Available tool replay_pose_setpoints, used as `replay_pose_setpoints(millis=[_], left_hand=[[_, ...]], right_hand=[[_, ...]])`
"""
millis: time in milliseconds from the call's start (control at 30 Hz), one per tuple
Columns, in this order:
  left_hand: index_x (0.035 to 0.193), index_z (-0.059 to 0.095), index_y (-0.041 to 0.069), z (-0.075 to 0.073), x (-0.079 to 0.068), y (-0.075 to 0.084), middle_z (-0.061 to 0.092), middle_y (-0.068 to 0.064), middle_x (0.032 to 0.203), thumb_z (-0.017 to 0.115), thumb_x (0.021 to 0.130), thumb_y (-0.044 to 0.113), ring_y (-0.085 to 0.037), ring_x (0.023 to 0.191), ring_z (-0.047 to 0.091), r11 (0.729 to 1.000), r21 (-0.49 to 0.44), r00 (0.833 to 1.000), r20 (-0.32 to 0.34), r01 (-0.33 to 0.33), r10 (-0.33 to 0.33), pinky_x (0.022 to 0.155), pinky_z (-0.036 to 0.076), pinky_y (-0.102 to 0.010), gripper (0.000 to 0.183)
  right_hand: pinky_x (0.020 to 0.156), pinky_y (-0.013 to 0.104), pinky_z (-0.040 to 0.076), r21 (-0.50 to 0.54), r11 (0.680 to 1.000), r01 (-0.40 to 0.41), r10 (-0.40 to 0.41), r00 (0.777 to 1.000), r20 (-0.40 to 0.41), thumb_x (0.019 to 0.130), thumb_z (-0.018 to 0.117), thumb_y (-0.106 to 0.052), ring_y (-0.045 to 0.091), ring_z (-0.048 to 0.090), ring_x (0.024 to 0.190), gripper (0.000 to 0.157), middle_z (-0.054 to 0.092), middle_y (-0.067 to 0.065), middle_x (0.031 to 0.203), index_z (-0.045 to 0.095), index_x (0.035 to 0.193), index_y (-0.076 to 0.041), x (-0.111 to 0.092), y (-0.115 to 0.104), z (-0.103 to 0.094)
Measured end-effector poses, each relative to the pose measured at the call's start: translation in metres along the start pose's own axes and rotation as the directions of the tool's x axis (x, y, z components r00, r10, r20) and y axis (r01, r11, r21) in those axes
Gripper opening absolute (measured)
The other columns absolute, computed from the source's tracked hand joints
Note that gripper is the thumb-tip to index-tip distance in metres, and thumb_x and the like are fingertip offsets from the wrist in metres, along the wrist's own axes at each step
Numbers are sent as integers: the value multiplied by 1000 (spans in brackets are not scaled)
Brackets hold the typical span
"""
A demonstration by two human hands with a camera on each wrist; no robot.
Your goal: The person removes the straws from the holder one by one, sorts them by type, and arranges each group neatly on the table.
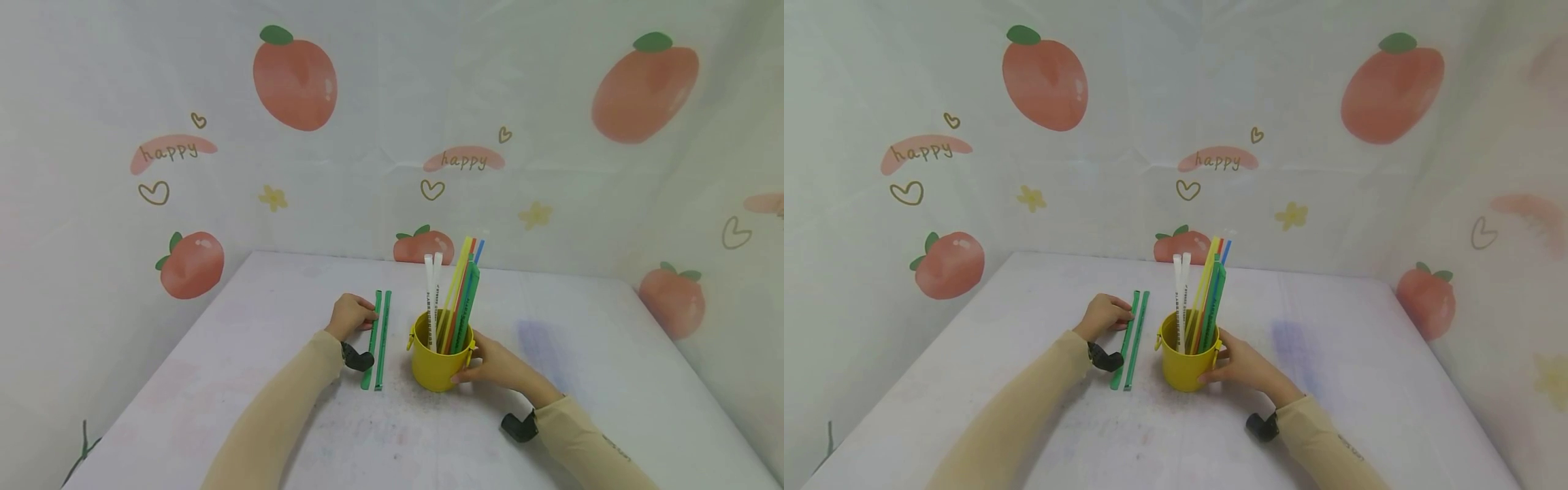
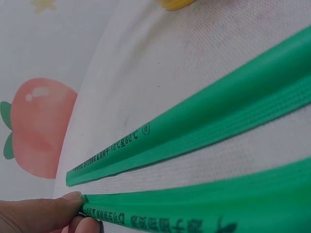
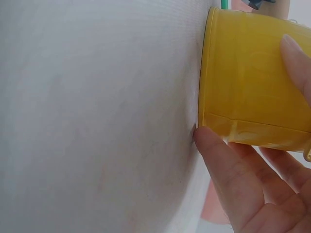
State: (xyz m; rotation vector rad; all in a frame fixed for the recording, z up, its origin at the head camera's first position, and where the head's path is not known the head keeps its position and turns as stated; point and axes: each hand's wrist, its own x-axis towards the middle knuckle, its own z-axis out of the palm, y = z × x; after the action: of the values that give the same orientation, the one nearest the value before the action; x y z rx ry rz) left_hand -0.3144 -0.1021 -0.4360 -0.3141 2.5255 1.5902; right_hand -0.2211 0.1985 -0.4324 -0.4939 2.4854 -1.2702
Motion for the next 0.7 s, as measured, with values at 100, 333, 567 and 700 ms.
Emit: replay_pose_setpoints(millis=[100, 333, 567, 700], left_hand=[[99, 72, -1, -2, -2, 0, 64, -8, 77, 76, 80, 2, -10, 58, 59, 1000, -11, 1000, 7, -6, 6, 53, 55, -20, 19], [103, 71, -2, -4, -3, -2, 67, -9, 83, 75, 81, 3, -10, 63, 62, 998, -61, 1000, 27, -13, 15, 57, 57, -22, 22], [112, 69, 0, -9, -6, 7, 68, -9, 88, 71, 84, 4, -14, 71, 62, 996, -88, 998, 55, -30, 35, 64, 58, -25, 28], [118, 66, -2, -14, -17, 23, 66, -18, 113, 65, 87, 2, -25, 95, 64, 984, -158, 992, 87, -78, 93, 84, 58, -37, 31]], right_hand=[[99, 58, 46, -2, 1000, 6, -6, 1000, 3, 72, 86, -33, 44, 52, 122, 110, 40, 16, 150, 18, 155, -11, 0, 0, 0], [98, 58, 46, -6, 1000, 25, -25, 1000, 14, 73, 85, -33, 44, 53, 121, 109, 39, 18, 150, 17, 155, -10, -1, 0, -1], [98, 57, 47, 2, 1000, 12, -12, 1000, 8, 72, 86, -34, 44, 53, 122, 111, 39, 17, 150, 17, 155, -11, -1, 0, 0], [98, 57, 47, 10, 1000, -8, 8, 1000, 0, 70, 87, -34, 44, 52, 123, 112, 39, 16, 151, 18, 155, -12, 0, 1, 0]])
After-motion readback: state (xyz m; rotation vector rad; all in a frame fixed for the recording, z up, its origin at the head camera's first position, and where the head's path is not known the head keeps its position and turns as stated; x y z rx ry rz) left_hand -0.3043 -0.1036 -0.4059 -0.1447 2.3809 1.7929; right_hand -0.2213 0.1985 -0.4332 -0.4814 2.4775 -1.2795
